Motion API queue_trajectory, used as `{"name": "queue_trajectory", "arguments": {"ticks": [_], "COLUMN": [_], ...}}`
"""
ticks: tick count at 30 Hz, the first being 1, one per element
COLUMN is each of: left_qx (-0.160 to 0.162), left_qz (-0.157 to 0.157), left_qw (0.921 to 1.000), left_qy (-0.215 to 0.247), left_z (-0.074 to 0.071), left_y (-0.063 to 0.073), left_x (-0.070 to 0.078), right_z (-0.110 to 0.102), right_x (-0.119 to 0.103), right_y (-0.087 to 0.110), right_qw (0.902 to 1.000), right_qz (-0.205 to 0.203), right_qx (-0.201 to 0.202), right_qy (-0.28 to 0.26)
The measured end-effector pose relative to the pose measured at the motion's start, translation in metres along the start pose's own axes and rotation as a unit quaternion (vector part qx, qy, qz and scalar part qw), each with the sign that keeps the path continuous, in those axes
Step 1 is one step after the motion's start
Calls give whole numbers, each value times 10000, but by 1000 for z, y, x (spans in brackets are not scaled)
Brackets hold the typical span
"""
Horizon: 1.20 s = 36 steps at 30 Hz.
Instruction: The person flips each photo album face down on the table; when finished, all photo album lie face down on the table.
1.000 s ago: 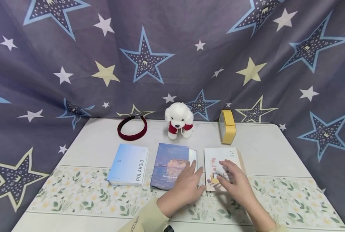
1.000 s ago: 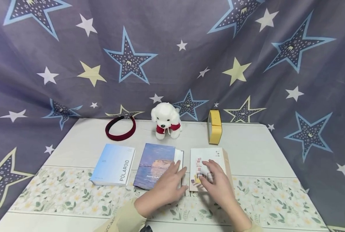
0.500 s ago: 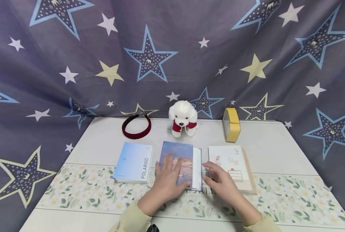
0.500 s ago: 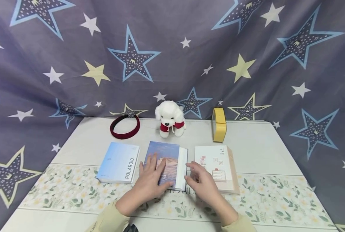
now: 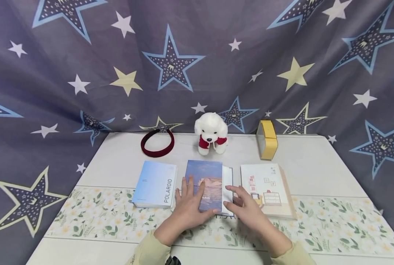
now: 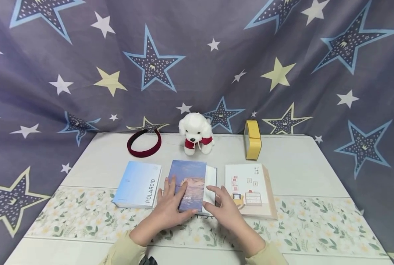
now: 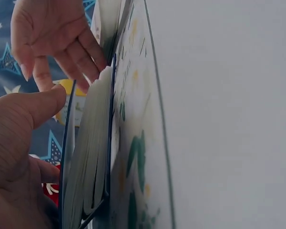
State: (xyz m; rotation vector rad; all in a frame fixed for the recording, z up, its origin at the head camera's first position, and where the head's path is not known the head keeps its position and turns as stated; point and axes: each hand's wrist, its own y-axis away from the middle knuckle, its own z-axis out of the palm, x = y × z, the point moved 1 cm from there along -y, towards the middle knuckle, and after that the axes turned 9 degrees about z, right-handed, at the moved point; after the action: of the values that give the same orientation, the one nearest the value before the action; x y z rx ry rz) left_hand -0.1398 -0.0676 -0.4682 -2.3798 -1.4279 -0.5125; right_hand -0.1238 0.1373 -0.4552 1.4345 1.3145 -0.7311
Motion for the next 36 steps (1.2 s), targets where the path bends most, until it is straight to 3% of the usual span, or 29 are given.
{"name": "queue_trajectory", "arguments": {"ticks": [5, 14, 20, 30, 36], "left_qx": [53, 179, 168, 186, 303], "left_qz": [16, -77, -82, -245, -365], "left_qw": [9994, 9966, 9947, 9914, 9885], "left_qy": [346, 795, 1012, 1274, 1438], "left_z": [0, 1, 3, 7, 8], "left_y": [0, 1, 1, 1, -3], "left_x": [-7, -13, -17, -16, -11], "right_z": [-3, -6, -5, -6, -8], "right_x": [-2, -6, -8, -9, -9], "right_y": [-2, -4, -3, 1, -2], "right_qw": [9963, 9794, 9744, 9772, 9694], "right_qz": [452, 739, 828, 754, 604], "right_qx": [-44, -260, -173, 166, 281], "right_qy": [-725, -1859, -2082, -1976, -2364]}}
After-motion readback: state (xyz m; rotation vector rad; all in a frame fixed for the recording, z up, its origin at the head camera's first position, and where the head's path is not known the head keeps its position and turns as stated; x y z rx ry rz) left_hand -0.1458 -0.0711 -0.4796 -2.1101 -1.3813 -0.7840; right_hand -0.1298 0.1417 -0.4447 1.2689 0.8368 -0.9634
